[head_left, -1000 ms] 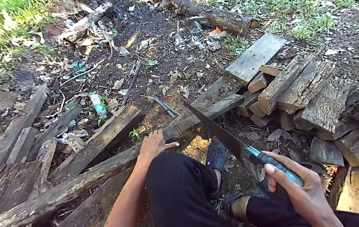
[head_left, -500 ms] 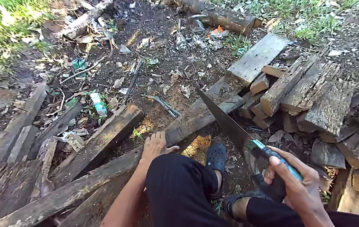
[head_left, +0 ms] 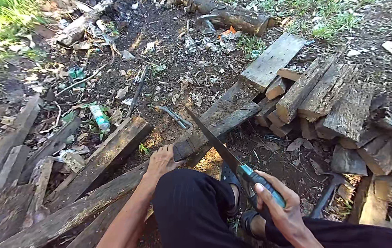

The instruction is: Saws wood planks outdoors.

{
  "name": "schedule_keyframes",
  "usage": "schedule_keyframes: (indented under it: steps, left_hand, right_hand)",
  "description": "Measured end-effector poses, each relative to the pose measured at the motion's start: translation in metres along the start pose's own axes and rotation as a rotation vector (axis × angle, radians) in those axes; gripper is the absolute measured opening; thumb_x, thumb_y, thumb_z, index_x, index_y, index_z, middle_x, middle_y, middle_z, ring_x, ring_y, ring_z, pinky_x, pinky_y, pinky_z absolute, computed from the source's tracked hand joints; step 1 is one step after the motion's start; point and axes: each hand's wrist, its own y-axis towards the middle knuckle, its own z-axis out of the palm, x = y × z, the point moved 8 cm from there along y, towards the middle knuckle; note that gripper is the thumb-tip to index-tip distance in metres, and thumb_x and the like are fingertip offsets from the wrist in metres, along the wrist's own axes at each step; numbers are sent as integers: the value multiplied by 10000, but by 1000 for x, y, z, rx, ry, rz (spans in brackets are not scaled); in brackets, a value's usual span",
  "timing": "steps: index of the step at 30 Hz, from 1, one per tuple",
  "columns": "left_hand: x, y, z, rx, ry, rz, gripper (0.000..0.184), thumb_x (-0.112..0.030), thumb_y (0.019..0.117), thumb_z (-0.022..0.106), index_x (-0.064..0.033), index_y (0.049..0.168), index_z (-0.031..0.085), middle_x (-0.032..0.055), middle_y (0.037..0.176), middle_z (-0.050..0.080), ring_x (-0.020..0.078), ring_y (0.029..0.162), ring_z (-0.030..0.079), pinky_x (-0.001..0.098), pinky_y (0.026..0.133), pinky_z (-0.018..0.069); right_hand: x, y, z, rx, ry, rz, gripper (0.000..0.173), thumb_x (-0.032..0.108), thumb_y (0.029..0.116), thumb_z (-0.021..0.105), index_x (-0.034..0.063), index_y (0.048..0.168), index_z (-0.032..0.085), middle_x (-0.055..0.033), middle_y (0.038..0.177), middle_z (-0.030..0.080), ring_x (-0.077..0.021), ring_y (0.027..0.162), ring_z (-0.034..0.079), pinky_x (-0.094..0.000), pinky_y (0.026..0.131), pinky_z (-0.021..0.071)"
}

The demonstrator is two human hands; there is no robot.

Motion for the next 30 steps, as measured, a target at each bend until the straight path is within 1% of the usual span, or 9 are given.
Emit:
schedule_keyframes:
  steps: [5, 7, 11, 14, 17, 19, 23, 26, 30]
  left_hand:
    - [12, 7, -4, 3, -33, 1, 937, -770, 809, 658, 15, 1317, 602, 252, 1198, 677, 430, 1104, 672, 605, 885, 542]
    - [15, 10, -7, -44, -43, 18, 920, -781, 798, 657, 10, 1268, 630, 241, 1142, 695, 421, 1061, 688, 608, 856, 550]
    - [16, 9, -8, -84, -57, 13, 904, -766, 783, 687, 9, 1245, 638, 235, 1117, 701, 421, 1031, 695, 604, 824, 557]
    - [18, 2, -15, -122, -48, -7, 912, -773, 768, 689, -9, 1265, 635, 221, 1135, 701, 405, 1045, 693, 588, 850, 559]
    - [18, -1, -35, -162, -18, 32, 908, -774, 792, 662, 14, 1242, 643, 242, 1112, 700, 426, 1013, 700, 592, 826, 563]
    - [26, 7, -40, -135, -20, 19, 895, -753, 799, 681, 29, 1232, 640, 256, 1117, 693, 440, 1021, 692, 609, 830, 559]
    - [40, 21, -16, -50, -32, -33, 942, -779, 787, 660, 1, 1314, 611, 249, 1202, 680, 435, 1085, 680, 633, 867, 546]
    - [37, 21, -10, -59, -14, -25, 943, -796, 784, 636, -6, 1299, 626, 235, 1193, 687, 421, 1090, 679, 609, 875, 545]
    - [39, 22, -18, -36, -59, -95, 901, -784, 762, 689, -50, 1283, 653, 223, 1190, 695, 428, 1083, 678, 658, 849, 530]
  right_hand:
    - [-13, 2, 7, 12, -32, 15, 441, 310, 1020, 630, -11, 1323, 635, -56, 884, 727, -126, 569, 648, -304, 492, 594]
    - [-15, 4, 10, 9, -38, 23, 429, 292, 1023, 627, -16, 1322, 634, -61, 890, 725, -130, 575, 649, -307, 493, 594]
    - [-11, 9, 17, 30, -54, 27, 428, 282, 1026, 617, -20, 1329, 625, -59, 890, 723, -130, 580, 650, -306, 500, 596]
    - [0, 8, 16, 61, -88, -32, 437, 306, 1026, 617, 3, 1340, 628, -56, 925, 731, -122, 607, 663, -308, 526, 607]
    - [8, 4, 11, 39, -91, -81, 431, 319, 1027, 613, 24, 1342, 634, -39, 887, 728, -105, 604, 659, -293, 530, 603]
    - [6, 9, 17, 25, -64, -68, 428, 308, 1028, 609, 11, 1334, 632, -36, 846, 716, -115, 581, 650, -295, 510, 598]
    - [-4, 23, 32, 43, -98, -17, 435, 319, 1014, 630, 16, 1327, 639, -33, 908, 733, -110, 598, 662, -301, 518, 605]
    - [-5, 20, 27, 37, -93, 0, 437, 328, 1013, 642, 22, 1325, 643, -39, 898, 735, -123, 594, 666, -312, 512, 607]
    - [-7, 14, 31, 38, -41, 17, 451, 318, 1027, 612, -11, 1336, 623, -42, 828, 712, -134, 552, 643, -312, 483, 592]
